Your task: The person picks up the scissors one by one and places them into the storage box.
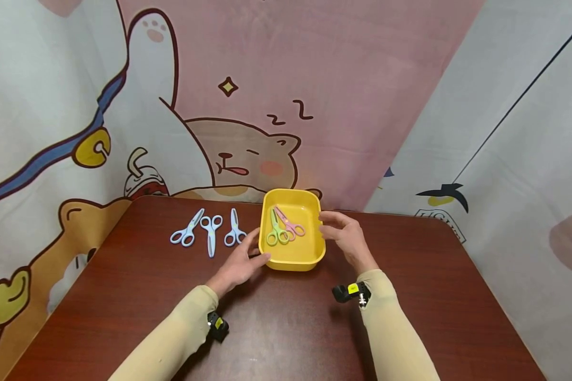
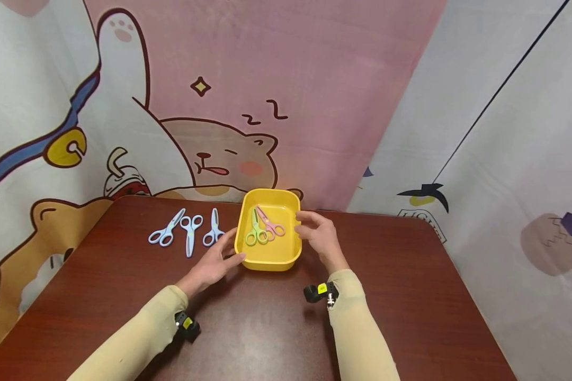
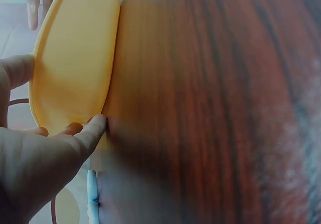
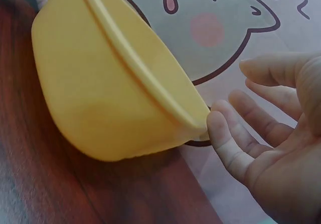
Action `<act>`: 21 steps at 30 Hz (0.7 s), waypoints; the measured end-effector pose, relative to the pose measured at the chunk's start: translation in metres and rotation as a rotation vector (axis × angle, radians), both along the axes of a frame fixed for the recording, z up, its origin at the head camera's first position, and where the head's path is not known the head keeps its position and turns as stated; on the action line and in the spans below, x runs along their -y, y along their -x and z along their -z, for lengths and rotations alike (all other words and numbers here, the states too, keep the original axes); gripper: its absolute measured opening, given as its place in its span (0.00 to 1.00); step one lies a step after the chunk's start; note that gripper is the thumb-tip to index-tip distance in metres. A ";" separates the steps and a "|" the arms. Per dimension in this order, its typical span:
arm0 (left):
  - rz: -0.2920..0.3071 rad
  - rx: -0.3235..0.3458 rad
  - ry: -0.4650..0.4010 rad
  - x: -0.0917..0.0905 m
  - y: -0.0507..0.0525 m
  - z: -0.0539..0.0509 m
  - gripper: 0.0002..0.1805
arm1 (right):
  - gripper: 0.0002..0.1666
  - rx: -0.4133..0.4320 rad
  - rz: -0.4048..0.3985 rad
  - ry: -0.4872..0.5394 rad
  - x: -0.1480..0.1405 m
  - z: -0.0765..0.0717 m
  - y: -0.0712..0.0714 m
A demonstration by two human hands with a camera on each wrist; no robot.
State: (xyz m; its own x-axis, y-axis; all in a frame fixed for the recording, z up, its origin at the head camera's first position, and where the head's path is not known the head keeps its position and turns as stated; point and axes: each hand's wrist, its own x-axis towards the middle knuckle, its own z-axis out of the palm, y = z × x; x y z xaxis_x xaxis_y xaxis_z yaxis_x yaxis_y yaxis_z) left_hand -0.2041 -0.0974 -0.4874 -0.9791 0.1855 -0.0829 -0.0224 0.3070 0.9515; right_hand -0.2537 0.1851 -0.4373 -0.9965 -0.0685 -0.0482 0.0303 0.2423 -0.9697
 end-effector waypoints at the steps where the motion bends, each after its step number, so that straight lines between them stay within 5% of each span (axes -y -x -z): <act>1: 0.001 0.001 0.001 0.000 0.000 0.000 0.42 | 0.24 0.001 0.006 0.005 -0.001 0.001 -0.001; 21: 0.014 0.023 0.010 0.001 0.001 0.001 0.43 | 0.29 0.057 0.022 0.057 -0.014 0.027 -0.024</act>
